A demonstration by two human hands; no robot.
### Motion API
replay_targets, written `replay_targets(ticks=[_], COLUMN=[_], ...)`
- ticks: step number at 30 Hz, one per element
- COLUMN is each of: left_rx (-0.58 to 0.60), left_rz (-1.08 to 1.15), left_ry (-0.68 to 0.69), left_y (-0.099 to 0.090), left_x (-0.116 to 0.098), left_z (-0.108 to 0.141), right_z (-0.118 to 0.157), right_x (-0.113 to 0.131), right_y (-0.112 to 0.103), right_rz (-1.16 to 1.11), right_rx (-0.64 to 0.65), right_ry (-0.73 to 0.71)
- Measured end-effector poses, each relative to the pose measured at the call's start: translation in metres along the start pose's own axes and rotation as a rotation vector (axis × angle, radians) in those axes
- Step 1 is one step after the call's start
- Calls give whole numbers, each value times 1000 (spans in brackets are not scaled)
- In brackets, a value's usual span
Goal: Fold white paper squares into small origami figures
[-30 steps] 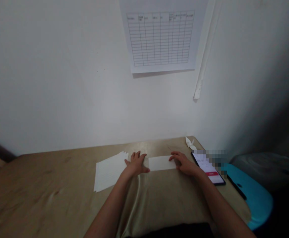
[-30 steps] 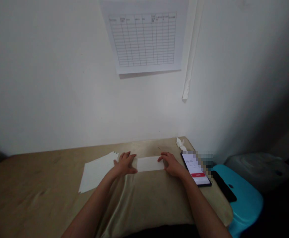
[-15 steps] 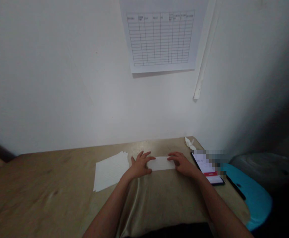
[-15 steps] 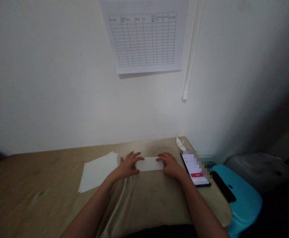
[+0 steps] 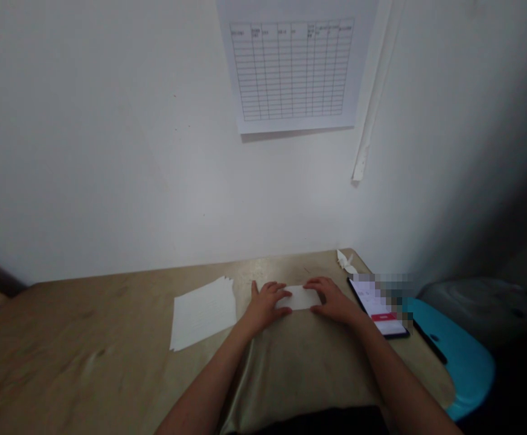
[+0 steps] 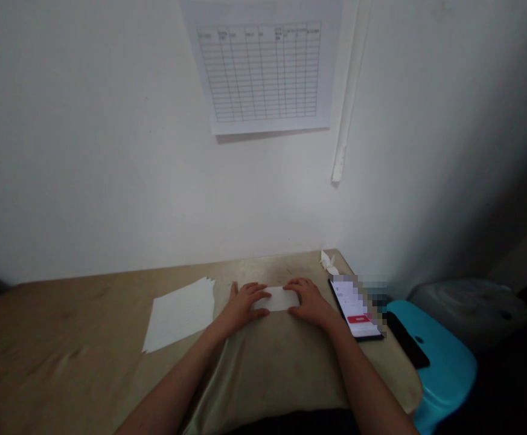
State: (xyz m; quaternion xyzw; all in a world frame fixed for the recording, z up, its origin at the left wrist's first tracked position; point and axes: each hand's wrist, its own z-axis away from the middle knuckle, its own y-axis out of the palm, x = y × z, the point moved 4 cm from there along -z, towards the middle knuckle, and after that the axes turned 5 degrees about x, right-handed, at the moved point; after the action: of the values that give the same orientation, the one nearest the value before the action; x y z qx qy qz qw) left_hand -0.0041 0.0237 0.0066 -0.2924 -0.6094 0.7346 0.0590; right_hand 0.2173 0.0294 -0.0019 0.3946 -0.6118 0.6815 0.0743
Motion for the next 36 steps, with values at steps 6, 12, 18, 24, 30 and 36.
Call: replay_targets(ticks=[6, 12, 18, 24, 30, 36], left_rx=[9, 15, 36, 30, -21, -54], left_rz=[43, 101, 64, 34, 57, 62], left_ry=[21, 20, 37, 11, -38, -49], left_y=[-2, -7, -2, 1, 1, 3], left_x=[3, 3, 8, 12, 5, 3], left_z=[0, 2, 1, 0, -1, -3], right_z=[0, 2, 3, 1, -1, 1], right_x=[0, 11, 12, 15, 19, 19], right_y=[1, -3, -5, -7, -3, -1], right_rz=[-30, -43, -72, -86, -110, -160], right_rx=[-17, -65, -56, -43, -8, -32], right_ry=[-30, -132, -130, -141, -139, -109])
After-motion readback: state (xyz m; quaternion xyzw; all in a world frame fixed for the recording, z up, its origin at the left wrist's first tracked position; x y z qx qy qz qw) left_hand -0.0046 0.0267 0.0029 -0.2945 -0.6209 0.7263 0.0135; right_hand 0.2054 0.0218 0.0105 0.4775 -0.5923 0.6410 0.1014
